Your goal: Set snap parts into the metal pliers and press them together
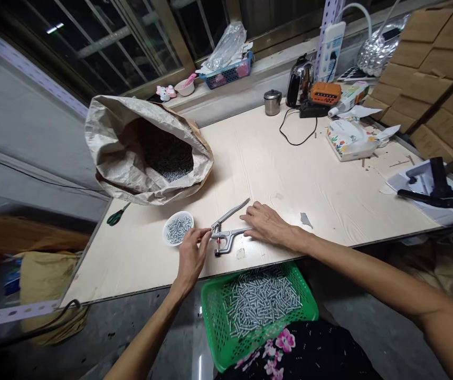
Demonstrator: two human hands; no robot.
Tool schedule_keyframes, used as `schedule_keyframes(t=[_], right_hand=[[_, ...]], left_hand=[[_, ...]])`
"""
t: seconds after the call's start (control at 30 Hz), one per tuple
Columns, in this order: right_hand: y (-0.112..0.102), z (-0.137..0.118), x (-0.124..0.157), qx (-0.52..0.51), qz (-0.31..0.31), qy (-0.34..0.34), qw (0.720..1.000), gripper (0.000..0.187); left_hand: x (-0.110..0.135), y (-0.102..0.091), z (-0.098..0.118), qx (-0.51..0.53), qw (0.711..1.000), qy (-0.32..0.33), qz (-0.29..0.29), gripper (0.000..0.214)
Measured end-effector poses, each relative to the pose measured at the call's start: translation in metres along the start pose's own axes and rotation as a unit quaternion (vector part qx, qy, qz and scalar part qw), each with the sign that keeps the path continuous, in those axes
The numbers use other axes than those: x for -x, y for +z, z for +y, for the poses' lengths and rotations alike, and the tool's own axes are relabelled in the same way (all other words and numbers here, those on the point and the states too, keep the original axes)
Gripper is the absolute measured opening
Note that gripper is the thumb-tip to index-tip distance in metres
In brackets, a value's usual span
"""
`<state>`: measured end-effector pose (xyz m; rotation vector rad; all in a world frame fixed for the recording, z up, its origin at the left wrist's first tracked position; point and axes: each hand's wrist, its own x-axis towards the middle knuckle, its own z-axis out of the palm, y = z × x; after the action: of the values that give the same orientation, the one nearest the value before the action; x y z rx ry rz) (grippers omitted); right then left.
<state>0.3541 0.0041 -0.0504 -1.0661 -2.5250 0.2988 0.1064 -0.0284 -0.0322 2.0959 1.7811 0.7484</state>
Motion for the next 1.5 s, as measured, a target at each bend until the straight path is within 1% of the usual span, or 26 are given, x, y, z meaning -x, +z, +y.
schedule_keyframes(t=[0.1, 0.2, 0.33, 0.4, 0.47, 0.53, 0.6, 0.7, 0.77, 0.87, 0.93, 1.0, 1.03, 1.07, 1.1, 1.13, 1.2, 1.23, 1.27, 1.3, 1.37, 1.43, 1.5], right_hand=[[0.013, -0.009, -0.004, 0.001, -0.011, 0.002, 1.000, 0.022], [0.029, -0.015, -0.011, 0.007, -0.011, 0.009, 1.000, 0.010], [0.038, -0.017, -0.013, 0.000, 0.014, -0.013, 1.000, 0.015], [0.038, -0.015, -0.010, -0.005, 0.036, -0.006, 0.999, 0.018], [0.037, -0.012, -0.006, -0.009, 0.055, 0.010, 0.998, 0.019], [0.035, -0.007, -0.003, -0.015, 0.071, 0.025, 0.997, 0.018], [0.034, -0.002, -0.001, -0.020, 0.082, 0.042, 0.996, 0.017], [0.034, 0.004, 0.000, -0.011, 0.092, 0.070, 0.993, 0.018], [0.035, 0.007, 0.000, 0.001, 0.094, 0.082, 0.992, 0.018], [0.038, 0.008, 0.001, 0.012, 0.094, 0.085, 0.992, 0.019], [0.040, 0.007, 0.001, 0.016, 0.094, 0.079, 0.992, 0.019], [0.042, 0.005, 0.000, 0.021, 0.091, 0.069, 0.993, 0.019], [0.043, 0.004, 0.000, 0.025, 0.087, 0.064, 0.994, 0.019], [0.044, 0.003, 0.000, 0.028, 0.083, 0.060, 0.994, 0.020], [0.044, 0.002, 0.000, 0.031, 0.079, 0.056, 0.995, 0.020], [0.045, 0.002, 0.000, 0.033, 0.076, 0.053, 0.995, 0.020], [0.045, 0.001, -0.001, 0.035, 0.074, 0.049, 0.995, 0.021], [0.045, 0.001, -0.001, 0.036, 0.075, 0.049, 0.995, 0.021], [0.046, 0.000, -0.001, 0.037, 0.077, 0.049, 0.995, 0.021], [0.046, 0.000, -0.001, 0.040, 0.079, 0.048, 0.995, 0.020], [0.046, 0.000, -0.002, 0.046, 0.087, 0.045, 0.994, 0.020], [0.047, 0.000, -0.003, 0.054, 0.093, 0.043, 0.993, 0.018], [0.047, -0.001, -0.004, 0.059, 0.096, 0.043, 0.993, 0.017]], left_hand=[[0.010, -0.005, -0.012, -0.019, 0.996, -0.085, -0.032, 0.026], [0.010, 0.000, -0.018, -0.034, 0.991, -0.112, -0.068, 0.027], [0.008, 0.003, -0.023, -0.005, 0.989, -0.132, -0.063, 0.033], [0.010, 0.002, -0.025, 0.023, 0.986, -0.155, -0.064, 0.036], [0.012, 0.003, -0.026, 0.038, 0.984, -0.160, -0.064, 0.037], [0.016, 0.005, -0.026, 0.032, 0.988, -0.139, -0.059, 0.034], [0.017, 0.010, -0.024, 0.005, 0.993, -0.108, -0.056, 0.027], [0.018, 0.016, -0.019, -0.045, 0.995, -0.062, -0.066, 0.018], [0.020, 0.016, -0.015, -0.064, 0.994, -0.044, -0.072, 0.018], [0.036, 0.007, 0.001, -0.053, 0.995, -0.034, -0.073, 0.020], [0.052, -0.002, 0.017, -0.021, 0.996, -0.008, -0.082, 0.021], [0.064, -0.012, 0.031, 0.016, 0.992, 0.030, -0.118, 0.021], [0.066, -0.018, 0.034, 0.021, 0.990, 0.046, -0.128, 0.020], [0.064, -0.023, 0.032, 0.015, 0.990, 0.055, -0.126, 0.020], [0.057, -0.029, 0.027, -0.004, 0.993, 0.051, -0.108, 0.020], [0.046, -0.035, 0.017, -0.035, 0.996, 0.038, -0.073, 0.020], [0.017, -0.046, -0.010, -0.124, 0.992, -0.013, 0.012, 0.021], [0.002, -0.050, -0.025, -0.166, 0.985, -0.034, 0.037, 0.020], [-0.013, -0.054, -0.040, -0.203, 0.977, -0.048, 0.045, 0.020], [-0.025, -0.057, -0.052, -0.235, 0.970, -0.054, 0.034, 0.020], [-0.043, -0.059, -0.070, -0.287, 0.958, -0.030, -0.008, 0.023], [-0.052, -0.058, -0.078, -0.323, 0.945, 0.011, -0.050, 0.025], [-0.057, -0.056, -0.080, -0.350, 0.932, 0.047, -0.084, 0.025]])
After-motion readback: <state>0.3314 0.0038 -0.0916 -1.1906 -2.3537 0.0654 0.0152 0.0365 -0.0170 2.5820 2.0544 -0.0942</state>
